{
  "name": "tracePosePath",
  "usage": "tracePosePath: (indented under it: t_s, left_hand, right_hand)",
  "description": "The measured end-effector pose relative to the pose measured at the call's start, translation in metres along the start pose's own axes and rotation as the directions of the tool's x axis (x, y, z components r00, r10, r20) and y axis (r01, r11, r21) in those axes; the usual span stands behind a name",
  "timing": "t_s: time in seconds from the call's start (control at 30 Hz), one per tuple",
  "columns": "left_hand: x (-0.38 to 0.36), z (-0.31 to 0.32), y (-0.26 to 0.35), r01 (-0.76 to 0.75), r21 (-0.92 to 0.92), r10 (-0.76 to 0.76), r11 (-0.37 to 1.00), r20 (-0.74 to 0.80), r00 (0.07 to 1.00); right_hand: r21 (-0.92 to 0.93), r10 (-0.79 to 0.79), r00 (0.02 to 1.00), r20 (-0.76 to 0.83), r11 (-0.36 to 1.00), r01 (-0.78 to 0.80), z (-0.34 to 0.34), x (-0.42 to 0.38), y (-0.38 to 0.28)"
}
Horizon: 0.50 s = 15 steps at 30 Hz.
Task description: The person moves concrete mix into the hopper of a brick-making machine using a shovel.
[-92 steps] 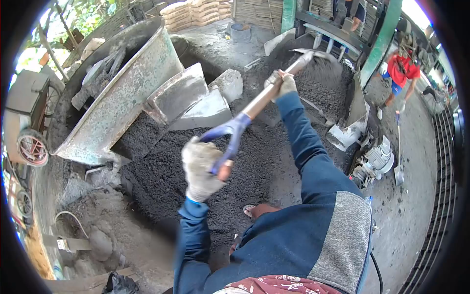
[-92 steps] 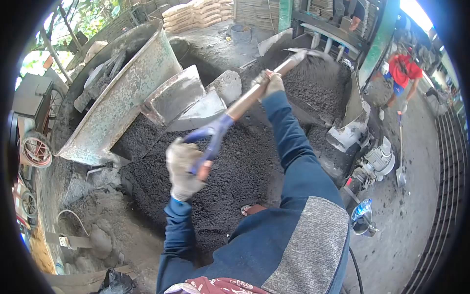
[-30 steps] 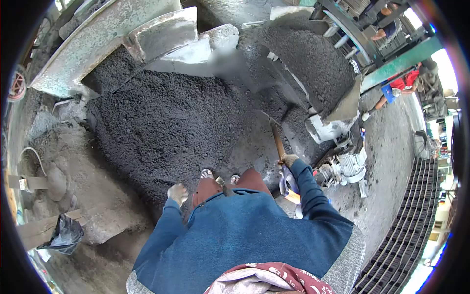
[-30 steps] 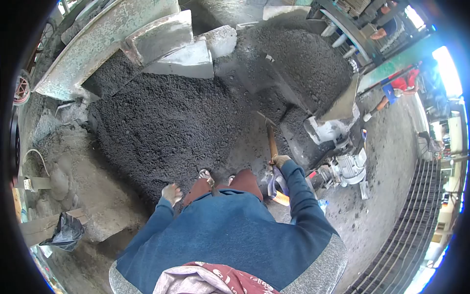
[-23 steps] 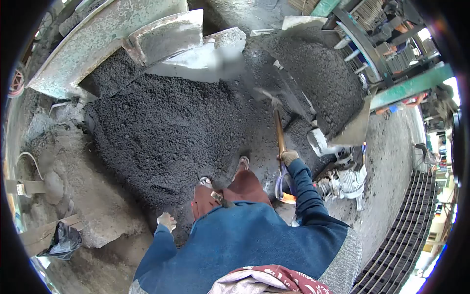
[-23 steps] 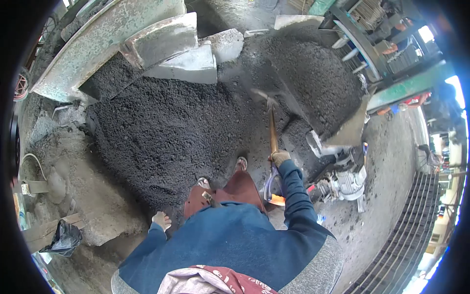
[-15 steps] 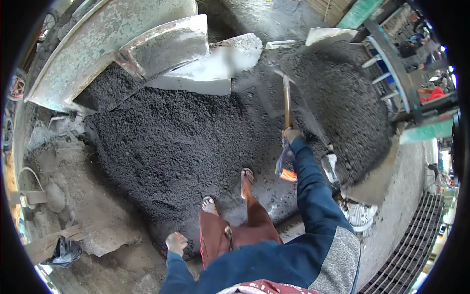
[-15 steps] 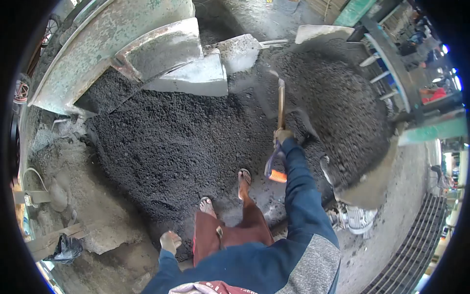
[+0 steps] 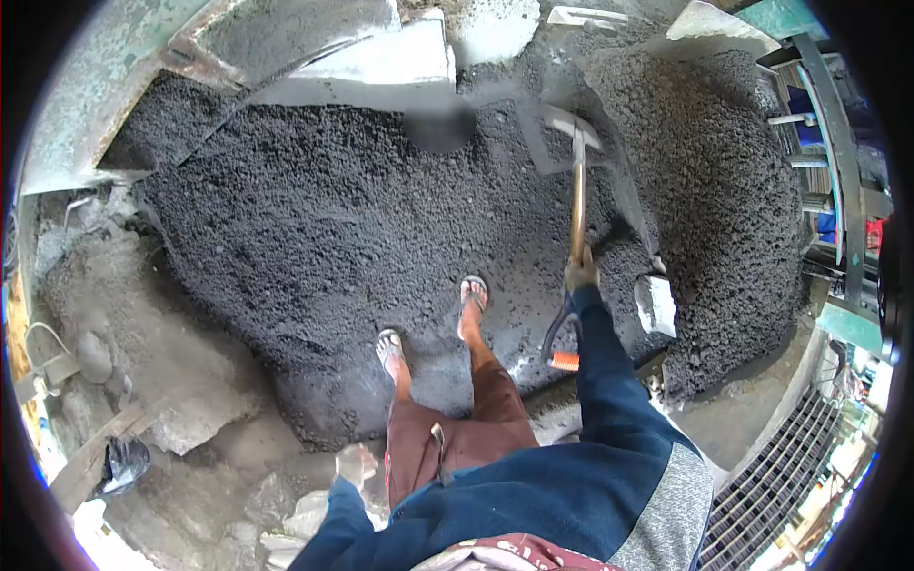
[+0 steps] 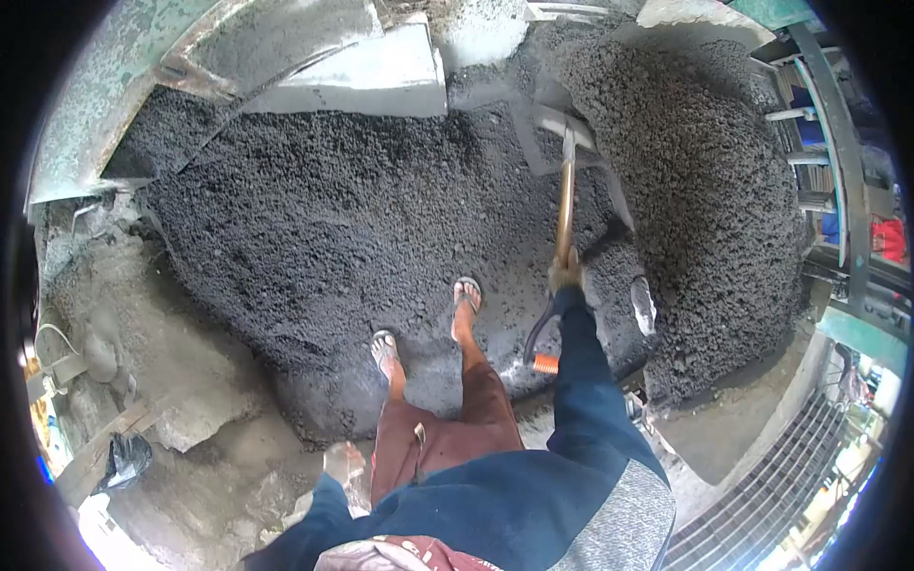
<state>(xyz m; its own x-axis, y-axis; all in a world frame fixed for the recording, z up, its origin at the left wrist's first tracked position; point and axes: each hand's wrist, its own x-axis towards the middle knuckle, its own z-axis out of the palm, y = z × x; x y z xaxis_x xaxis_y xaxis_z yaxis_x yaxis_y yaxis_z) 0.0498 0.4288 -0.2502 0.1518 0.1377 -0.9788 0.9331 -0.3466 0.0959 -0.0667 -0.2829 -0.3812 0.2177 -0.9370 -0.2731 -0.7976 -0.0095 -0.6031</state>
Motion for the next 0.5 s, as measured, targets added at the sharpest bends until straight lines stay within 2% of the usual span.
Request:
tracePosePath:
  t_s: [0.03,0.07,0.1,0.17,0.2,0.27,0.37,0.43,0.5]
  left_hand:
    - [0.011,0.006,0.018,-0.015,-0.123,0.019,0.992,0.032,0.999]
    - [-0.008,0.027,0.055,0.002,-0.065,-0.004,0.998,-0.032,0.999]
    - [-0.005,0.033,0.071,-0.061,-0.087,0.058,0.994,-0.037,0.998]
    - [0.01,0.039,0.095,-0.089,-0.049,0.084,0.995,-0.092,0.992]
    - [0.016,0.037,0.102,-0.131,-0.029,0.129,0.991,-0.066,0.989]
    - [0.025,0.023,0.104,-0.186,0.022,0.187,0.982,-0.033,0.982]
    - [0.024,0.022,0.099,-0.192,0.061,0.195,0.98,-0.053,0.979]
    - [0.022,0.02,0.097,-0.162,0.098,0.169,0.982,-0.071,0.983]
    - [0.022,0.023,0.091,-0.113,0.13,0.124,0.985,-0.085,0.989]
  right_hand:
    - [0.016,-0.07,0.997,-0.034,0.997,0.071,0.0,-0.027,0.032]
    - [0.185,-0.038,0.999,-0.014,0.982,0.04,-0.011,-0.053,0.045]
    - [0.082,-0.049,0.997,0.06,0.996,0.044,-0.032,-0.064,0.049]
    - [-0.126,-0.036,0.976,0.217,0.99,0.065,-0.087,-0.079,0.042]
    - [0.173,0.099,0.929,0.356,0.97,-0.169,-0.123,-0.096,-0.027]
    - [0.239,0.144,0.936,0.322,0.944,-0.228,-0.126,-0.104,-0.011]
    - [0.152,0.058,0.968,0.245,0.983,-0.098,-0.129,-0.085,-0.056]
    - [0.099,0.061,0.982,0.177,0.992,-0.079,-0.112,-0.044,-0.081]
    - [0.463,0.038,0.971,0.236,0.874,-0.147,-0.078,0.046,-0.006]
